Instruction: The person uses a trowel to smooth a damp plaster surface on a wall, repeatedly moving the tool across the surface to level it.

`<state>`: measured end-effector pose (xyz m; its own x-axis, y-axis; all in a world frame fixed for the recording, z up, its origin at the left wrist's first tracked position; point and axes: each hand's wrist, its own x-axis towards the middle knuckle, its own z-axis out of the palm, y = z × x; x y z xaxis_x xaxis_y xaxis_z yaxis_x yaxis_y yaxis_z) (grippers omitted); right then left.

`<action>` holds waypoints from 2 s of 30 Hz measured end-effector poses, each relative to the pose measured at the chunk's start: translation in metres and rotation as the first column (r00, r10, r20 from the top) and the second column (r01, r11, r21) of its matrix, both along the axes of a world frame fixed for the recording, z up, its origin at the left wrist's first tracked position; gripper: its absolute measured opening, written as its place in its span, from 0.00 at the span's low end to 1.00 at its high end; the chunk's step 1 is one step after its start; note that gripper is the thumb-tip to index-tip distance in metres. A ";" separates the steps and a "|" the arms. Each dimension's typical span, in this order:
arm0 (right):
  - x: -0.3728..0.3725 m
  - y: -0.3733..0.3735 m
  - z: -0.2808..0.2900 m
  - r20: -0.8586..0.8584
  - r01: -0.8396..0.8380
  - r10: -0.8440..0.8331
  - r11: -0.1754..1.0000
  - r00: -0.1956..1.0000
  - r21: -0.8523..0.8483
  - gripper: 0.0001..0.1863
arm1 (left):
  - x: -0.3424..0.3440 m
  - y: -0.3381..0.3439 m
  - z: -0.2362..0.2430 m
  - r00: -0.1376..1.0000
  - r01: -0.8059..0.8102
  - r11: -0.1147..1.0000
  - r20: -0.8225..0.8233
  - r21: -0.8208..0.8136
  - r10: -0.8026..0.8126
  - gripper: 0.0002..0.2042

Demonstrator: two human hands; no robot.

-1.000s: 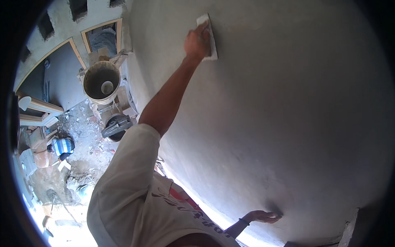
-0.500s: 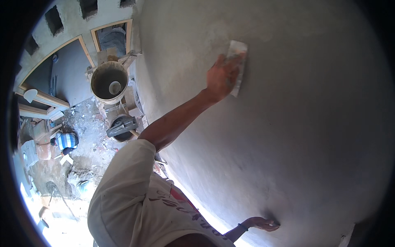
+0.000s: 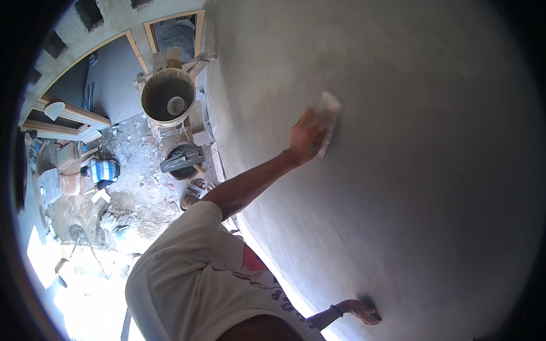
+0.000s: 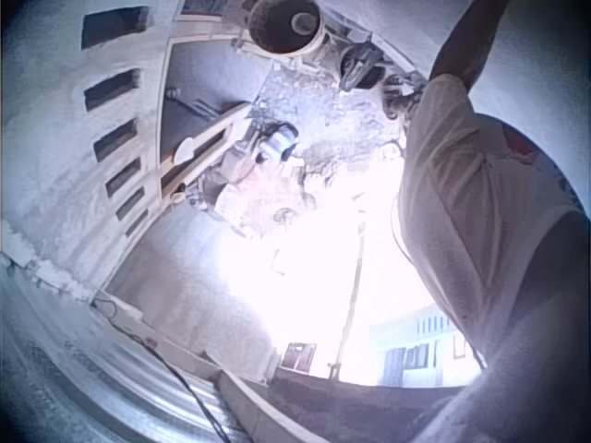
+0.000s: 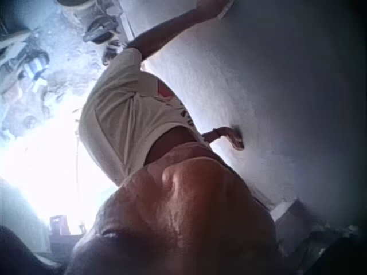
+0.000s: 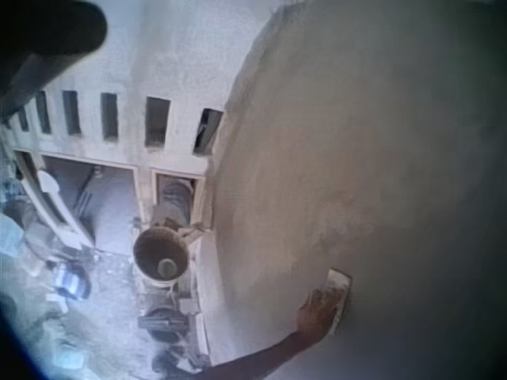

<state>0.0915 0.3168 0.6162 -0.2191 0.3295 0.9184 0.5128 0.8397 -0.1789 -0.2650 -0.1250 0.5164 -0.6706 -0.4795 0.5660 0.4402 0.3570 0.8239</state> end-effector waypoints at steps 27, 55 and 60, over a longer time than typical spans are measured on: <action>-0.004 0.002 0.003 0.069 -0.005 -0.005 0.990 0.998 0.141 0.35 | -0.069 -0.072 0.024 0.978 -0.073 0.991 0.202 0.110 0.050 0.20; -0.019 0.009 0.012 -0.068 0.064 -0.052 0.982 0.996 0.180 0.36 | -0.079 -0.084 -0.028 0.894 -0.185 0.939 0.445 0.290 0.039 0.22; -0.003 0.011 0.001 -0.116 0.095 -0.076 0.981 0.990 0.170 0.37 | -0.054 -0.062 0.077 0.998 -0.068 0.996 -0.015 -0.059 0.067 0.21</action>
